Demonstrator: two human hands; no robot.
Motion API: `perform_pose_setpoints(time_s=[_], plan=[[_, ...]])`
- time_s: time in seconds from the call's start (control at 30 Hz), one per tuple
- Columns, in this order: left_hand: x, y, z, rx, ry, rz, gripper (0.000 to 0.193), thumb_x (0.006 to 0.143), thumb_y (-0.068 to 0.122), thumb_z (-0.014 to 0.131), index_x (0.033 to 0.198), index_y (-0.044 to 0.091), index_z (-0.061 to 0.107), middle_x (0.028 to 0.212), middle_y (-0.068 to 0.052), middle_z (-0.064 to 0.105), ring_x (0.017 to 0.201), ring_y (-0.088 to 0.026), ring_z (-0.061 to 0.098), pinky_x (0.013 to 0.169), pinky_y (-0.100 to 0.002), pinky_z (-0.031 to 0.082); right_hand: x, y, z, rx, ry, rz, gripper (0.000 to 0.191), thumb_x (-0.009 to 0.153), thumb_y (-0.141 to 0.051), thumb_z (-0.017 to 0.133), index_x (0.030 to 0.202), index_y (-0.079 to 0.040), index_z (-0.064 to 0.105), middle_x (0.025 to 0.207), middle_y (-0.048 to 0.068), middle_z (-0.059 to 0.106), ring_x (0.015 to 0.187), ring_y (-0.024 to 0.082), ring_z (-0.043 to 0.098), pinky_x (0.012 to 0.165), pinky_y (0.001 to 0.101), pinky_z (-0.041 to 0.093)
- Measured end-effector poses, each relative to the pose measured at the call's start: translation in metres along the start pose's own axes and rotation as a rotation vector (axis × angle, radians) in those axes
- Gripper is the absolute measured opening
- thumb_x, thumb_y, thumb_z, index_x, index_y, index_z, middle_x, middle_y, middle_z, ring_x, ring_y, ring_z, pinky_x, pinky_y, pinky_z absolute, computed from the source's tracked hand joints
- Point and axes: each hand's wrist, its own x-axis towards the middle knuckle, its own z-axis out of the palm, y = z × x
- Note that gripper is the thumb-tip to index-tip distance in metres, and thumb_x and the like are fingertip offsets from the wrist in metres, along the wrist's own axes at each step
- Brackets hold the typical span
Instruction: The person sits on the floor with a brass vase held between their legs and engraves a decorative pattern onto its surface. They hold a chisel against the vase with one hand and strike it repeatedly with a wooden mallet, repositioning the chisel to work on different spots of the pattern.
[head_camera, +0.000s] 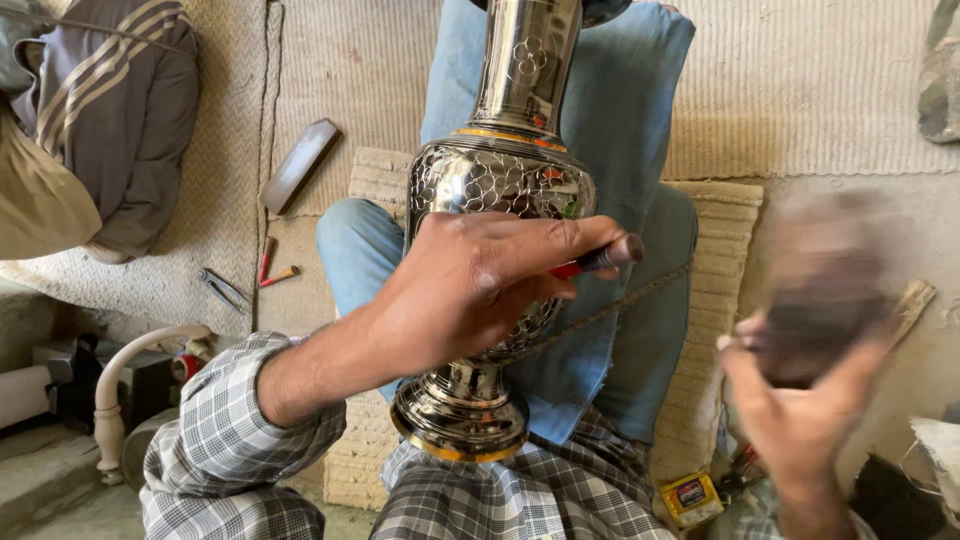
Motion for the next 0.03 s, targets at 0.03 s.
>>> perform_pose_setpoints(time_s=[0.03], plan=[[-0.0014,-0.0002,-0.0005,-0.003,-0.01,-0.015,0.054,0.095,0.0,0.075,0.144,0.012,0.055,0.128,-0.002,0.075,0.112,-0.022,0.077,0.09,-0.032,0.065,0.004,-0.0095,-0.0021,0.164,0.003,0.033,0.081,0.096,0.013,0.074,0.158,-0.006,0.027,0.103,0.012,0.063,0.088,0.017,0.066,0.084,0.0308,0.059]])
